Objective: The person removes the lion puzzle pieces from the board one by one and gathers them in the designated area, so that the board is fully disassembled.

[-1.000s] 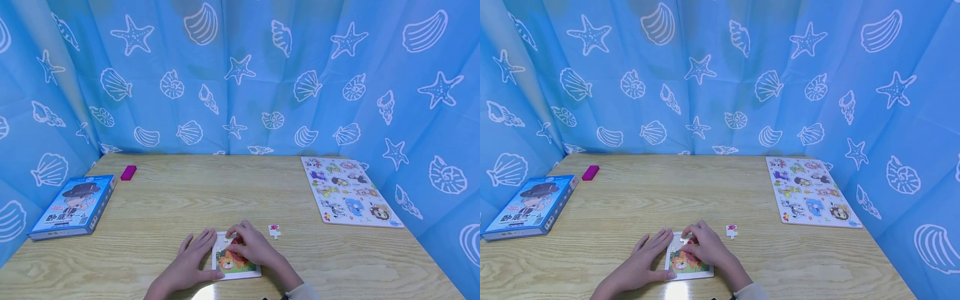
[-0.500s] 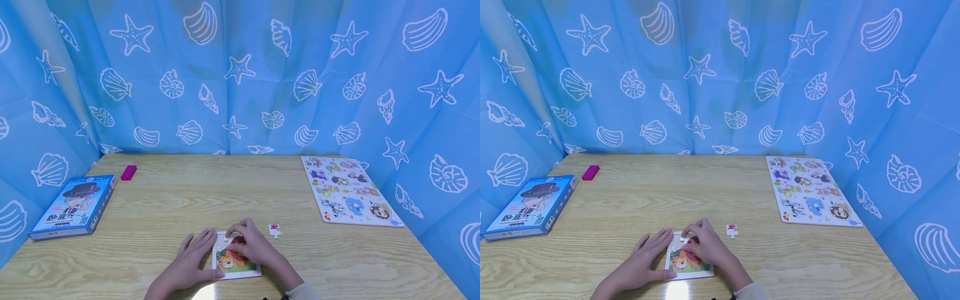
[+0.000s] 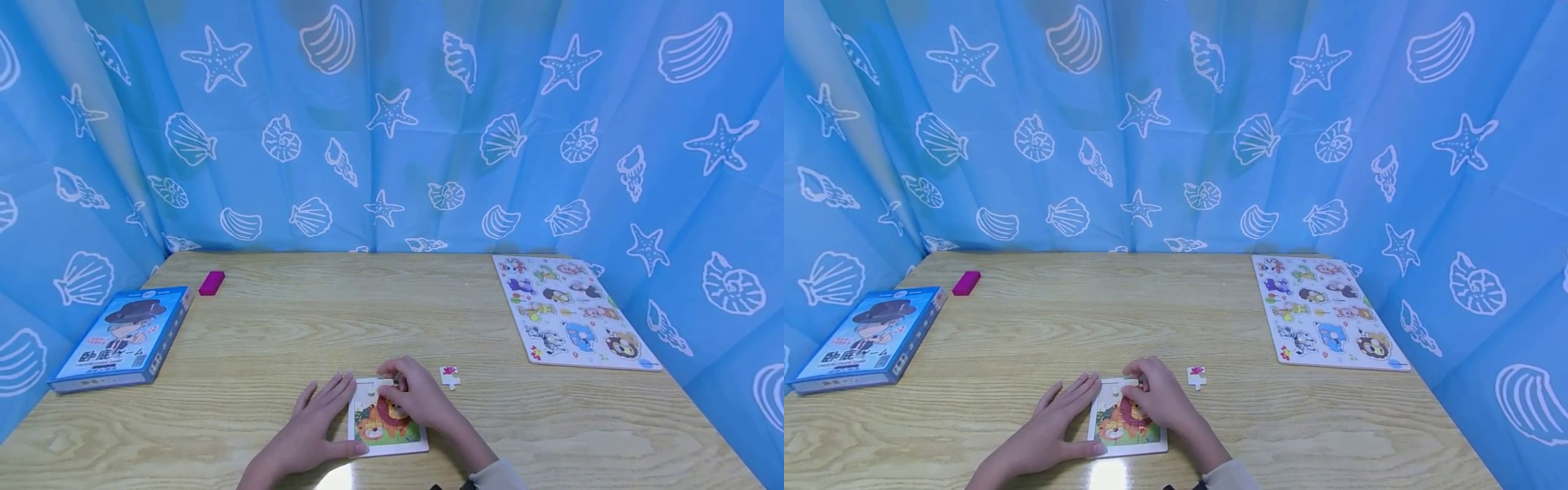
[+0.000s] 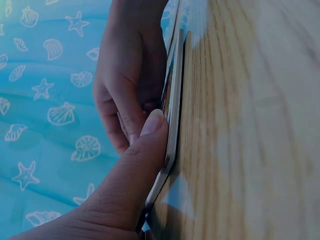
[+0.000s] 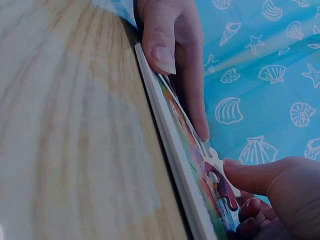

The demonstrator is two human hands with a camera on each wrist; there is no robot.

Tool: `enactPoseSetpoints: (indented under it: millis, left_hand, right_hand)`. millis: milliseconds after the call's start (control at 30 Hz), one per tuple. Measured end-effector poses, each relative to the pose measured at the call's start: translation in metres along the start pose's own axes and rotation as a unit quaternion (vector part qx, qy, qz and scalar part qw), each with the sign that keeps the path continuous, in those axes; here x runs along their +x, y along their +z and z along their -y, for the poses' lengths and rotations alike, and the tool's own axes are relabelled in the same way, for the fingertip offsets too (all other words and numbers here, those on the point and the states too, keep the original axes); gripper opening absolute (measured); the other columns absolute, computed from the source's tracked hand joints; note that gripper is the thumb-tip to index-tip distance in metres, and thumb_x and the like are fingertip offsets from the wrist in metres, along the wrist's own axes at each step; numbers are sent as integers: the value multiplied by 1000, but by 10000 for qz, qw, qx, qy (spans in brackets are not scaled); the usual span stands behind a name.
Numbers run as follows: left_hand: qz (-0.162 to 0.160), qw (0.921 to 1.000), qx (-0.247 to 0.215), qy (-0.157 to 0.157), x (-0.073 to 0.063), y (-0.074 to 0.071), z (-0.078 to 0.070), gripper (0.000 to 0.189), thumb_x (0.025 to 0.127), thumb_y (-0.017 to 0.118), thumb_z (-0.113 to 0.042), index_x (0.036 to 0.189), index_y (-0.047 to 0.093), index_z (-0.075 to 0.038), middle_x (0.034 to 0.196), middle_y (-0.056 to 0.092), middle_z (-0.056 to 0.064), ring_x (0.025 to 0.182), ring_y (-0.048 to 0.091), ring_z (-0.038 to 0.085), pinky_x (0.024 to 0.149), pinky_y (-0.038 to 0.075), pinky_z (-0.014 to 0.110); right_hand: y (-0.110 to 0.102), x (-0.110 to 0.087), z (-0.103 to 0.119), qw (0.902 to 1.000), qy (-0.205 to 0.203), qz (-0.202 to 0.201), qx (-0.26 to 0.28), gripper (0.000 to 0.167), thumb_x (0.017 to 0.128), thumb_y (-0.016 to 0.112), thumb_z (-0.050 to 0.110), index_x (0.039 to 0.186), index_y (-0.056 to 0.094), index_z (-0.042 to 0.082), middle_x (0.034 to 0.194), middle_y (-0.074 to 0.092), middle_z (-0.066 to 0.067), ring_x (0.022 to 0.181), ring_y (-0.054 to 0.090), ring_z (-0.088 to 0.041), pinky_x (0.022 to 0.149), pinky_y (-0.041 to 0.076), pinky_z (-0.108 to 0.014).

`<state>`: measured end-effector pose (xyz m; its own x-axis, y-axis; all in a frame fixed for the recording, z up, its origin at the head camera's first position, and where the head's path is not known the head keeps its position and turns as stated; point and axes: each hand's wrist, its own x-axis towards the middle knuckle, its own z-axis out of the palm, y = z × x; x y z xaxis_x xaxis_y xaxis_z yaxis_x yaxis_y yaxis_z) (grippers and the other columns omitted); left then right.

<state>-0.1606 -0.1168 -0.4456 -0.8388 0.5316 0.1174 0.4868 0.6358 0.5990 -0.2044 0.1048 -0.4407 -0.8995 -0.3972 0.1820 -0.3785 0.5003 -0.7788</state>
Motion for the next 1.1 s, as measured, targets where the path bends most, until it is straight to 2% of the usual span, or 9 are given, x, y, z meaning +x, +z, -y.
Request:
enactPoseSetpoints:
  millis: [233, 467, 600, 800, 1100]
  left_hand:
    - [-4, 10000, -30, 7, 0, 1, 0, 95, 80, 65, -59, 144, 33, 5, 151, 27, 19, 139, 18, 36, 107, 0, 60]
    - [-136, 9997, -185, 66, 1, 1, 0, 93, 79, 68, -57, 140, 38, 7, 148, 30, 22, 138, 21, 38, 106, 1, 61]
    - [-218, 9988, -386, 209, 1, 2, 1, 77, 79, 70, -54, 134, 44, -6, 147, 32, 24, 137, 21, 41, 104, 1, 63]
    - [15, 9989, -198, 413, 1, 2, 2, 60, 86, 63, -52, 137, 51, -22, 148, 27, 26, 138, 16, 44, 101, 0, 68]
    - [171, 9985, 256, 452, 0, 1, 1, 53, 89, 57, -53, 135, 55, -27, 150, 25, 25, 138, 15, 44, 101, 3, 68]
  right_hand:
    - [1, 1, -4, 9999, 62, -95, -14, 10, 91, 64, 12, 101, 66, 9, 84, 48, 2, 67, 43, -10, 57, 39, -21]
    - [0, 1, -4, 9999, 19, -94, -41, 9, 92, 61, 8, 100, 66, 9, 87, 51, 3, 70, 44, -11, 59, 40, -23]
    - [-1, 0, -2, 9999, -17, -67, -77, 11, 93, 60, 8, 102, 67, 7, 86, 51, 1, 69, 44, -10, 59, 39, -23]
    - [-2, 0, 0, 9999, -34, -56, -145, 12, 92, 60, 7, 101, 69, 7, 84, 50, 2, 69, 43, -11, 58, 39, -24]
    - [-2, 1, -1, 9999, -84, -50, -61, 11, 93, 60, 7, 100, 69, 8, 85, 53, 2, 72, 47, -12, 61, 40, -25]
